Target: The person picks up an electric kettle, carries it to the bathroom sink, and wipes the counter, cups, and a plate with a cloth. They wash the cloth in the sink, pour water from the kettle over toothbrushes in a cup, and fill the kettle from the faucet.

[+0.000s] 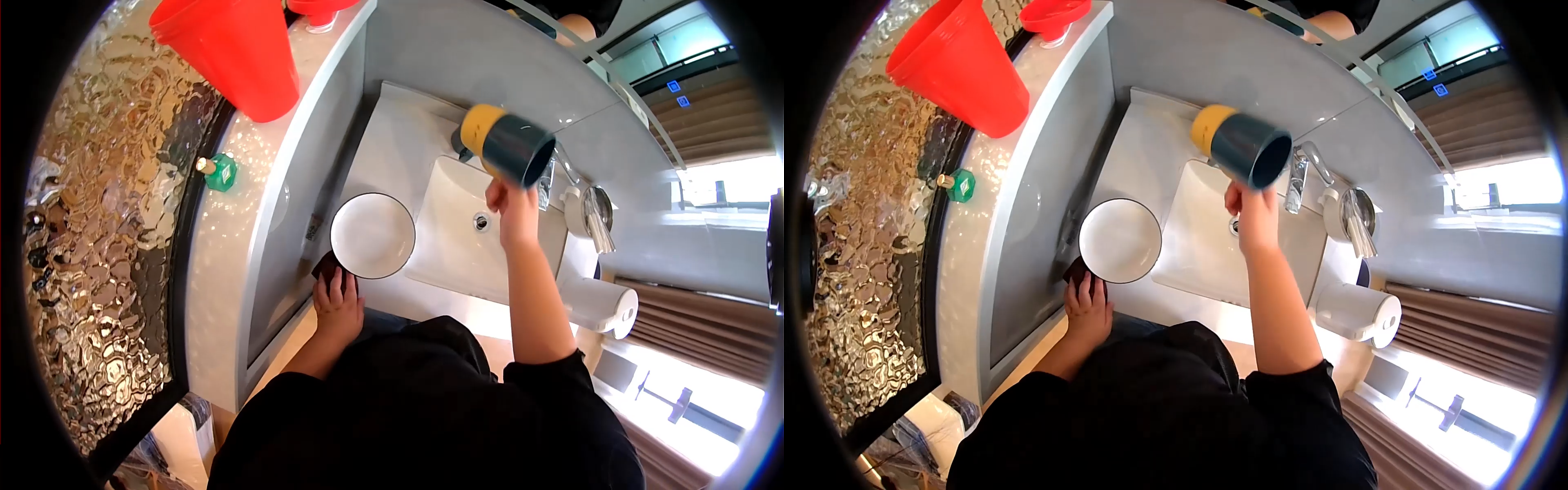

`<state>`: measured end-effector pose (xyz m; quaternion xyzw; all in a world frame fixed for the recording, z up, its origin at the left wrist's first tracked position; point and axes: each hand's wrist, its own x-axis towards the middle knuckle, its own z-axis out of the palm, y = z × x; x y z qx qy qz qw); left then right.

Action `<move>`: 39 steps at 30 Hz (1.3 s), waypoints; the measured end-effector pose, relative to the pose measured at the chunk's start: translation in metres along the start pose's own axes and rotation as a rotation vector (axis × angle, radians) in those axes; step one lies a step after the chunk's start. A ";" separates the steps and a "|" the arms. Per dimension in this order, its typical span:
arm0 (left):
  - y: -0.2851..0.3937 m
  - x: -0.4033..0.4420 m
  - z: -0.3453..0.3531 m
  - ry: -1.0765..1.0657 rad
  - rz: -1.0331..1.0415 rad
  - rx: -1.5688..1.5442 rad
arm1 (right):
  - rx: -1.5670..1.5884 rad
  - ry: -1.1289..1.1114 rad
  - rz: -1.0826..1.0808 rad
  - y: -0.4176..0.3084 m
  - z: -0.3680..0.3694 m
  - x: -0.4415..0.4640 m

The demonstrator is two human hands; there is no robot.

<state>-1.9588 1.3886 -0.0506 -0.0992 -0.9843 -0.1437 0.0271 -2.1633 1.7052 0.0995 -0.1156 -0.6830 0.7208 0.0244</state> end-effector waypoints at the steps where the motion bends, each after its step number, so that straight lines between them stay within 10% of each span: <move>1: 0.000 0.000 0.000 -0.002 0.000 0.000 | -0.140 0.023 -0.044 0.026 -0.011 -0.014; 6: -0.006 0.000 0.004 -0.023 0.036 0.011 | -0.479 -0.001 0.753 0.041 -0.034 -0.067; 12: -0.030 0.001 0.003 0.014 0.080 -0.094 | 0.635 -0.267 1.024 0.057 -0.075 -0.098; 20: 0.029 0.014 -0.099 0.227 -0.678 -1.432 | 1.022 -0.721 0.832 0.013 -0.054 -0.111; 24: 0.072 0.054 -0.127 0.072 -0.814 -1.936 | 0.369 -0.611 0.669 -0.002 -0.010 -0.130; 28: 0.081 0.079 -0.129 -0.138 -0.888 -2.166 | -0.624 -0.567 0.010 -0.002 0.024 -0.149; 39: 0.054 0.053 -0.135 -0.180 -1.024 -2.234 | -0.633 -0.567 0.102 -0.110 0.064 -0.124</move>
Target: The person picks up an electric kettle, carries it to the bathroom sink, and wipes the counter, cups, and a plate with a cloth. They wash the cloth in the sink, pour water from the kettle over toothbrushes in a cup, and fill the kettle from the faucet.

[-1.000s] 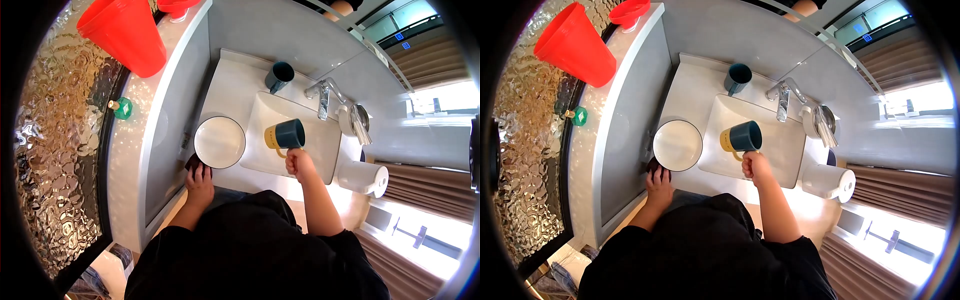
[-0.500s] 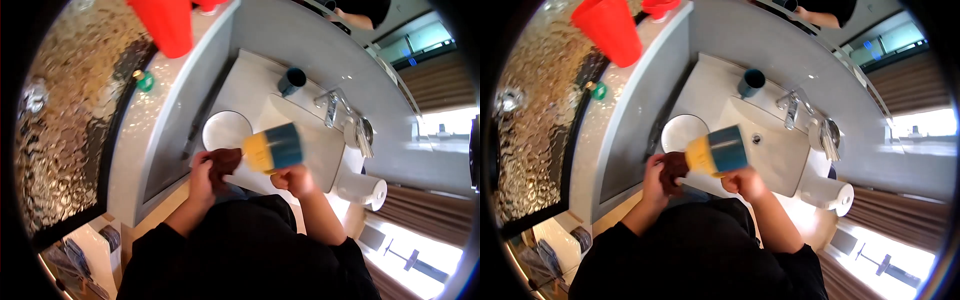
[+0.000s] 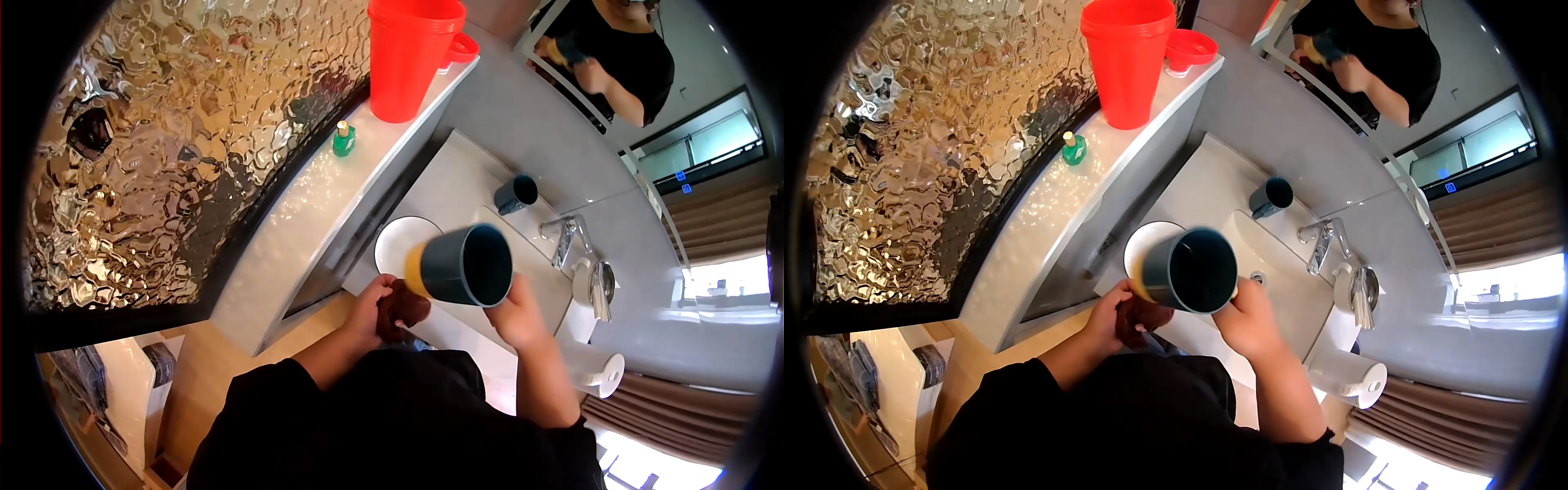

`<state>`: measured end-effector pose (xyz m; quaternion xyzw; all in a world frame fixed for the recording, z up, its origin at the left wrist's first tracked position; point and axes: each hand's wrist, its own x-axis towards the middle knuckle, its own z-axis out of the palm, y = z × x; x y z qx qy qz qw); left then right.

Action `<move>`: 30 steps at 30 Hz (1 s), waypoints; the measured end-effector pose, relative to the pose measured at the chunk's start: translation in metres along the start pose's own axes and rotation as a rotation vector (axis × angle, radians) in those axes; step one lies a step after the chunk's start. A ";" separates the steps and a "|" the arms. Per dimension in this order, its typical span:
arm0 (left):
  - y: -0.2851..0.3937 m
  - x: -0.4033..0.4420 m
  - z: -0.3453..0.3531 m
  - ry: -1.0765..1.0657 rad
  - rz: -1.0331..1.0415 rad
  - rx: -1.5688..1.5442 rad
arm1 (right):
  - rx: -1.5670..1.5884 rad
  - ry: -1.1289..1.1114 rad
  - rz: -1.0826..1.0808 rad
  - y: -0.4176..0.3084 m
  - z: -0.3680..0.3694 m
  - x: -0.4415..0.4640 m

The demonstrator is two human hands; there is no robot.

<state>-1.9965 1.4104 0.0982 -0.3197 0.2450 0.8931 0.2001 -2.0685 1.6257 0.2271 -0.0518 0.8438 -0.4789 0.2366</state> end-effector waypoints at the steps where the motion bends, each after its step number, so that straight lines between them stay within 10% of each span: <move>1: 0.000 0.006 -0.008 -0.072 -0.033 0.001 | 0.104 -0.032 -0.159 -0.027 0.003 0.001; 9: 0.019 0.000 -0.006 -0.151 -0.034 0.014 | -0.391 -0.085 -0.346 -0.156 0.072 0.053; 24: 0.010 0.052 -0.047 -0.066 -0.033 0.092 | -0.418 0.171 -0.587 -0.122 0.092 0.050; 30: 0.017 0.026 -0.014 0.030 0.114 0.122 | 0.105 0.620 -0.003 0.042 0.014 0.143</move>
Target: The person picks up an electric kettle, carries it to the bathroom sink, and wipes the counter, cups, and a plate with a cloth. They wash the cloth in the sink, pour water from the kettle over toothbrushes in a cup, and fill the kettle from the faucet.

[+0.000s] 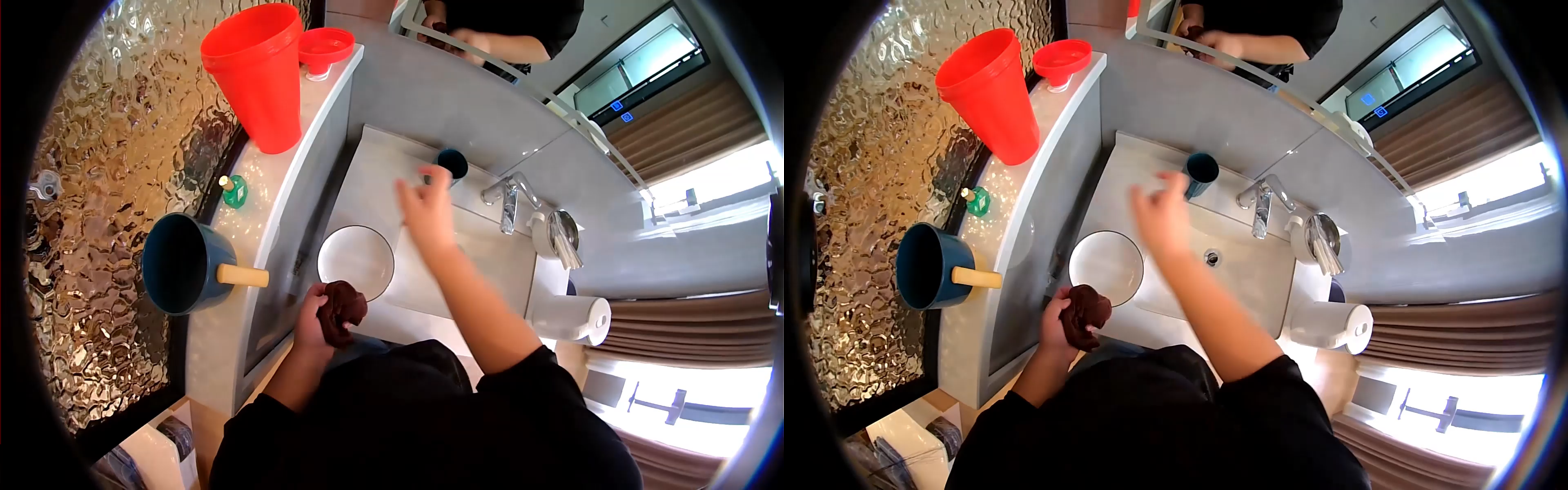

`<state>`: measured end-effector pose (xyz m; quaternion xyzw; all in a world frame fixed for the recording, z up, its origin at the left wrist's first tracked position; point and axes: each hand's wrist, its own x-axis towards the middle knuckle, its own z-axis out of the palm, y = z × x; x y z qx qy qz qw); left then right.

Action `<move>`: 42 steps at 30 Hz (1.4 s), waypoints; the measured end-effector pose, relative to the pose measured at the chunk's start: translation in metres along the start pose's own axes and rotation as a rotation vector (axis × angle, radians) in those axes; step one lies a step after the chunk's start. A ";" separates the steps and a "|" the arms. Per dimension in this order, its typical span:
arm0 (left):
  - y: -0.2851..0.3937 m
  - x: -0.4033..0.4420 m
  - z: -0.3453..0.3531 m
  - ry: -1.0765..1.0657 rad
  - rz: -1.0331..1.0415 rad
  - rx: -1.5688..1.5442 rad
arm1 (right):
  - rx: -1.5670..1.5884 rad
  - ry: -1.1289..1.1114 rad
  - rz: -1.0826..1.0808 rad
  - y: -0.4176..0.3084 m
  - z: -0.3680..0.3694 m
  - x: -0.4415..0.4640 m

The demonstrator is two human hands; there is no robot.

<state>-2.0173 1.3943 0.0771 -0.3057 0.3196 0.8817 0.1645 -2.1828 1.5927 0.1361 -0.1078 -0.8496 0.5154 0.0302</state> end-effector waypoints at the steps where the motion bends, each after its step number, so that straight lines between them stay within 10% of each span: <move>1: 0.001 -0.001 0.000 -0.013 0.003 -0.003 | -0.011 0.147 0.040 0.068 0.007 0.033; 3: 0.000 -0.001 -0.003 0.009 -0.023 0.008 | 0.013 0.040 0.557 0.064 -0.016 0.038; 13: -0.002 -0.012 -0.006 0.068 -0.028 0.073 | 0.532 0.092 0.573 0.171 -0.019 0.098; 22: -0.003 0.004 -0.004 0.045 -0.035 0.018 | 0.218 0.227 -0.078 0.152 -0.105 -0.036; 25: -0.007 0.008 0.008 0.005 -0.028 0.067 | -0.022 -0.072 0.769 0.189 -0.096 -0.067; 30: -0.017 0.007 0.028 -0.194 0.108 0.129 | 0.990 0.047 0.772 0.162 -0.099 -0.110; 33: -0.027 0.005 0.049 -0.324 0.291 0.188 | 1.608 -0.302 0.814 0.143 -0.123 -0.116; 42: -0.061 -0.003 0.139 -0.533 0.829 0.650 | 1.927 -0.543 0.898 0.090 -0.121 -0.151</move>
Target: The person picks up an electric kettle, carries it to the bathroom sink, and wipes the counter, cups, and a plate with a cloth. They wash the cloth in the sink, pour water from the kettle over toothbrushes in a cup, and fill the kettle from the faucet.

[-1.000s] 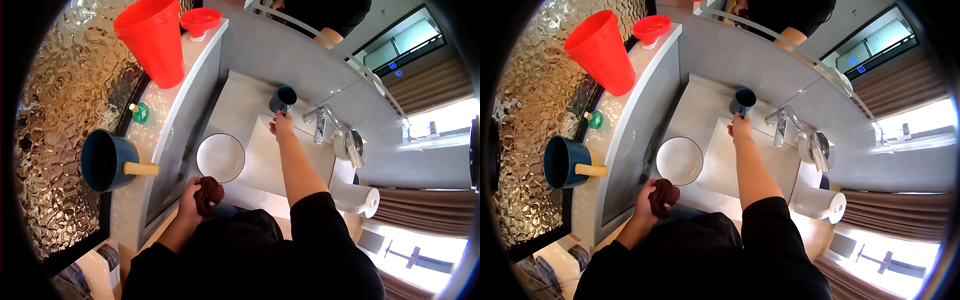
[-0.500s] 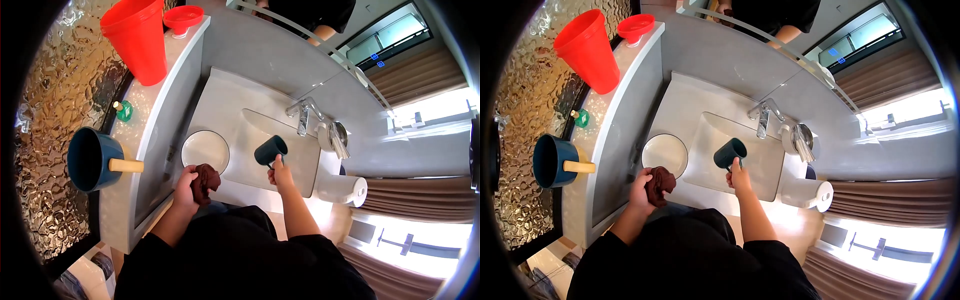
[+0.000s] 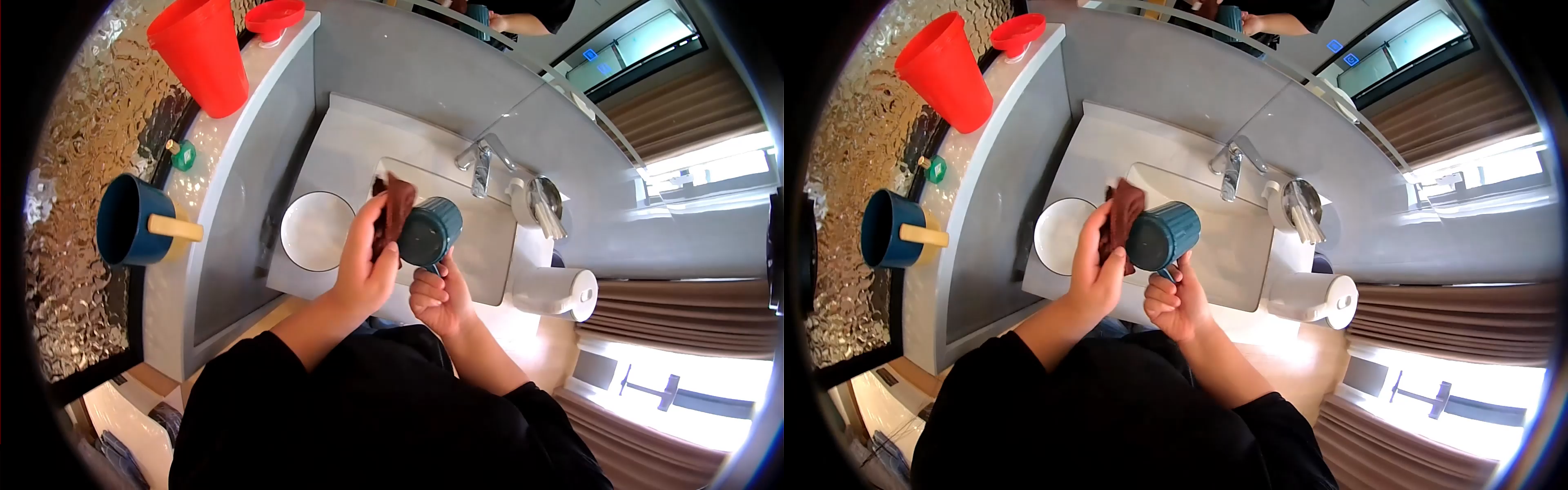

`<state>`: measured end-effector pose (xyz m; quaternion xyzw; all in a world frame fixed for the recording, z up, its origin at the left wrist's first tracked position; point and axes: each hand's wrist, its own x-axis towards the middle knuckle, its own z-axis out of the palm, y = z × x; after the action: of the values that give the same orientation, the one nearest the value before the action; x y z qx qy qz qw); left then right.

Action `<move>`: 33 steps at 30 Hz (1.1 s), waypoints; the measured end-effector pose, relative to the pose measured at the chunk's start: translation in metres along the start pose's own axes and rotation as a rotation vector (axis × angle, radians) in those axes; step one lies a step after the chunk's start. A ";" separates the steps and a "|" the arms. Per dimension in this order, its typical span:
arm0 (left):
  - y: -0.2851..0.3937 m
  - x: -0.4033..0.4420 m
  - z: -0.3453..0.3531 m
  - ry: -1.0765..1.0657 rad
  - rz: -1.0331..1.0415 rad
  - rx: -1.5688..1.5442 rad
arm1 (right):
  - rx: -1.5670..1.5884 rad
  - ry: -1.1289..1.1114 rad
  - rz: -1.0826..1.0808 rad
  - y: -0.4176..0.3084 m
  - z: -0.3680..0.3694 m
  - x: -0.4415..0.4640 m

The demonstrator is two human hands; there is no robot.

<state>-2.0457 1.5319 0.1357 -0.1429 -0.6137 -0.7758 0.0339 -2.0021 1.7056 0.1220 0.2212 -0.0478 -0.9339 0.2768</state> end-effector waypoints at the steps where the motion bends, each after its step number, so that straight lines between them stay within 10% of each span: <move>1: 0.004 -0.001 0.009 -0.020 0.003 -0.013 | 0.060 0.030 -0.037 0.005 0.003 -0.003; 3: 0.014 0.008 0.018 -0.093 0.382 0.400 | -0.012 0.047 -0.132 0.005 0.009 -0.010; 7: 0.010 0.000 0.035 -0.126 0.516 0.627 | -0.128 0.193 -0.311 0.002 0.023 -0.028; 11: -0.002 -0.037 0.071 0.011 0.284 0.457 | -0.349 0.264 -0.531 0.012 0.028 -0.048; 15: 0.005 -0.062 0.091 0.110 -0.437 -0.407 | -0.893 0.067 -0.766 -0.010 -0.003 -0.059; 24: 0.020 -0.096 0.095 0.101 -0.604 -0.716 | -1.988 -0.050 -0.970 -0.036 -0.020 -0.113; 33: 0.059 -0.150 0.084 0.787 -0.174 -0.601 | -2.454 -0.305 -0.475 -0.037 -0.015 -0.124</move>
<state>-1.8739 1.5798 0.1693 0.2087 -0.3135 -0.9132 0.1555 -1.9208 1.8040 0.1488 -0.2880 0.8594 -0.4060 0.1168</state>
